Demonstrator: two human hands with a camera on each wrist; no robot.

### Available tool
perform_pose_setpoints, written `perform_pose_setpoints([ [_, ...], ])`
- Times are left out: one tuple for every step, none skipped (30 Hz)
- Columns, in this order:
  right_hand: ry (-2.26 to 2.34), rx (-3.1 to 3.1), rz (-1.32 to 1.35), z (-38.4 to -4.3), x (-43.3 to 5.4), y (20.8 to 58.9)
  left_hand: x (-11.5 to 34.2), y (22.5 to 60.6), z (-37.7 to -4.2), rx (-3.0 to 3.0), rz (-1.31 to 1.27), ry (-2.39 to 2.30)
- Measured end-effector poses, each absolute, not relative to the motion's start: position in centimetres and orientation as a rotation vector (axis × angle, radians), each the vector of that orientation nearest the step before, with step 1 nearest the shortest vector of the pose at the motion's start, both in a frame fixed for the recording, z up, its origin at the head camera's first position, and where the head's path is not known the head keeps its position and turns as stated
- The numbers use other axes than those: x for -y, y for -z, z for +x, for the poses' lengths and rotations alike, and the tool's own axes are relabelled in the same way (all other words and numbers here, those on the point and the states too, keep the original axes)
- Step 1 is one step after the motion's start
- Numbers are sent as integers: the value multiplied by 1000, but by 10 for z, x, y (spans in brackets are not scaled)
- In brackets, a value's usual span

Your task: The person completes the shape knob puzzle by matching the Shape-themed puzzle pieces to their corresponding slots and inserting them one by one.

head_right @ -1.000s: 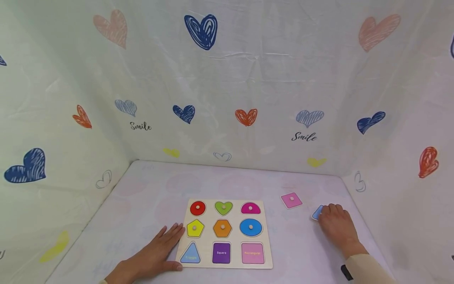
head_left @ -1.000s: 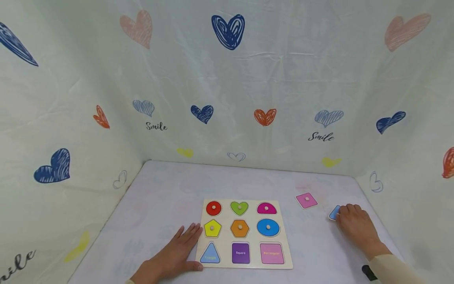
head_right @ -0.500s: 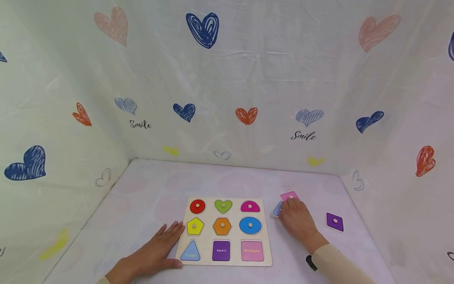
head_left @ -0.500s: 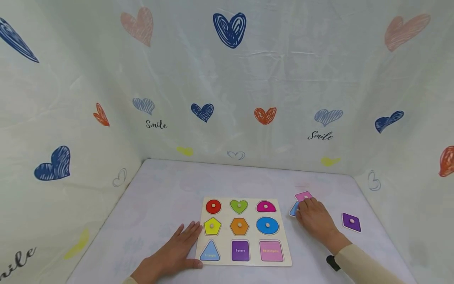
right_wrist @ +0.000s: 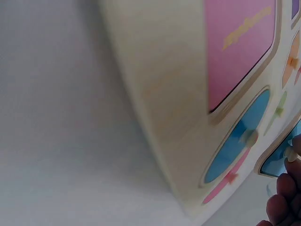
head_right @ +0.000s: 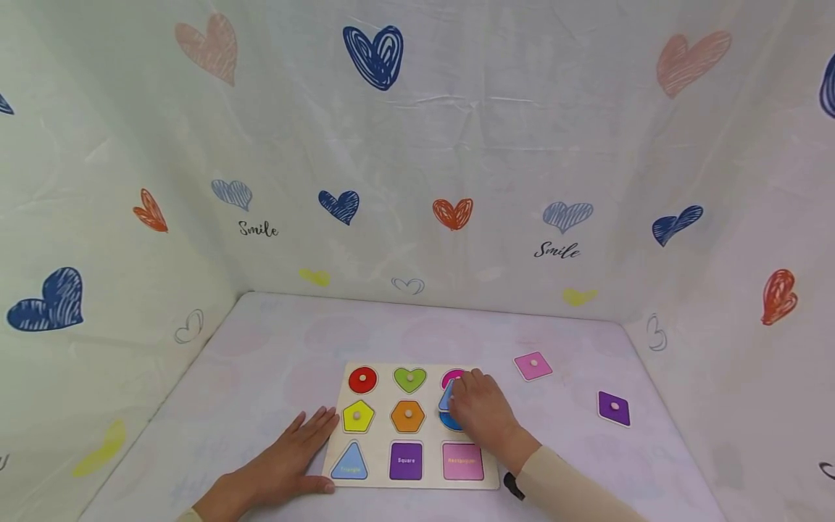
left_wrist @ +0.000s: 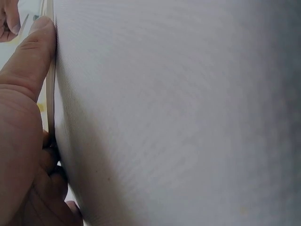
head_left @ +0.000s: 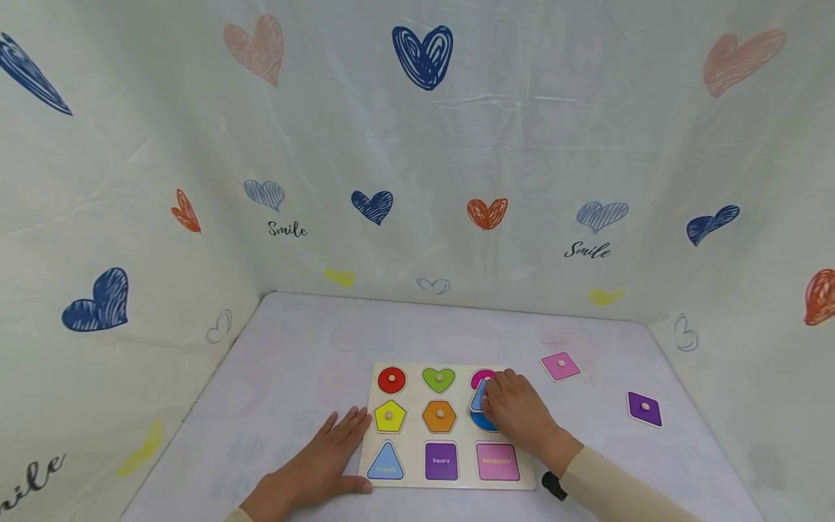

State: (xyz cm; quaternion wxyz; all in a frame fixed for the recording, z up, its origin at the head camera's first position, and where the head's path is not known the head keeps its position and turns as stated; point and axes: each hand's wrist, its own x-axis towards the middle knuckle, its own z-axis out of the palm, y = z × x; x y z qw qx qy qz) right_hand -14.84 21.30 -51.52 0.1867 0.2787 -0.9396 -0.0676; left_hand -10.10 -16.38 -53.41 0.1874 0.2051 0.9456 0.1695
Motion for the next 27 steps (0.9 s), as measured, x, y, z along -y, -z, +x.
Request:
perform_pose_setpoints([
  [190, 2634, 804, -148, -207, 515, 164, 534, -101, -2662, 579, -475],
  [187, 2618, 825, -148, -202, 514, 164, 534, -101, -2661, 578, -479],
  [181, 2600, 847, -148, -196, 513, 164, 535, -101, -2662, 582, -477],
  [181, 2582, 873, -147, -190, 513, 164, 535, -101, -2662, 582, -479],
  [186, 2568, 900, -147, -185, 512, 164, 535, -101, -2660, 578, -482],
  [190, 2561, 922, -146, -179, 511, 164, 535, -101, -2658, 574, -486],
  [191, 2553, 945, -145, -173, 510, 164, 535, -101, -2657, 573, -486],
  [191, 2547, 969, -144, -168, 509, 164, 535, -101, -2655, 570, -488],
  [198, 2551, 988, -142, -162, 508, 165, 535, -101, -2654, 569, -488],
  [210, 2559, 1007, -140, -156, 508, 165, 535, -100, -2651, 565, -492],
  [220, 2571, 1021, -138, -149, 507, 165, 534, -100, -2650, 562, -492],
  [218, 2581, 1034, -136, -143, 507, 165, 534, -100, -2650, 562, -492],
  [229, 2586, 1052, -133, -137, 507, 165, 534, -100, -2651, 564, -492],
  [235, 2598, 1065, -131, -130, 506, 166, 534, -100, -2650, 564, -494],
  [244, 2611, 1078, -128, -124, 506, 166, 533, -100, -2649, 562, -497],
  [254, 2617, 1093, -127, -118, 506, 166, 533, -100, -2649, 562, -499],
  [255, 2623, 1109, -125, -112, 506, 166, 533, -100, -2649, 562, -498],
  [256, 2630, 1126, -124, -106, 507, 167, 533, -100, -2651, 563, -497],
  [254, 2641, 1140, -123, -101, 507, 167, 533, -100, -2652, 568, -498],
  [241, 2655, 1152, -123, -96, 507, 167, 533, -100, -2652, 572, -501],
  [226, 2668, 1163, -122, -91, 508, 167, 533, -101, -2651, 575, -500],
  [213, 2681, 1174, -121, -87, 508, 167, 533, -101, -2654, 580, -498],
  [196, 2693, 1184, -120, -83, 508, 166, 533, -101, -2656, 583, -496],
  [181, 2702, 1192, -119, -79, 508, 166, 533, -101, -2659, 588, -496],
  [169, 2709, 1202, -118, -76, 508, 165, 533, -101, -2660, 590, -496],
  [165, 2712, 1214, -117, -74, 509, 165, 533, -101, -2661, 589, -494],
  [165, 2712, 1227, -116, -72, 509, 164, 534, -101, -2662, 588, -489],
])
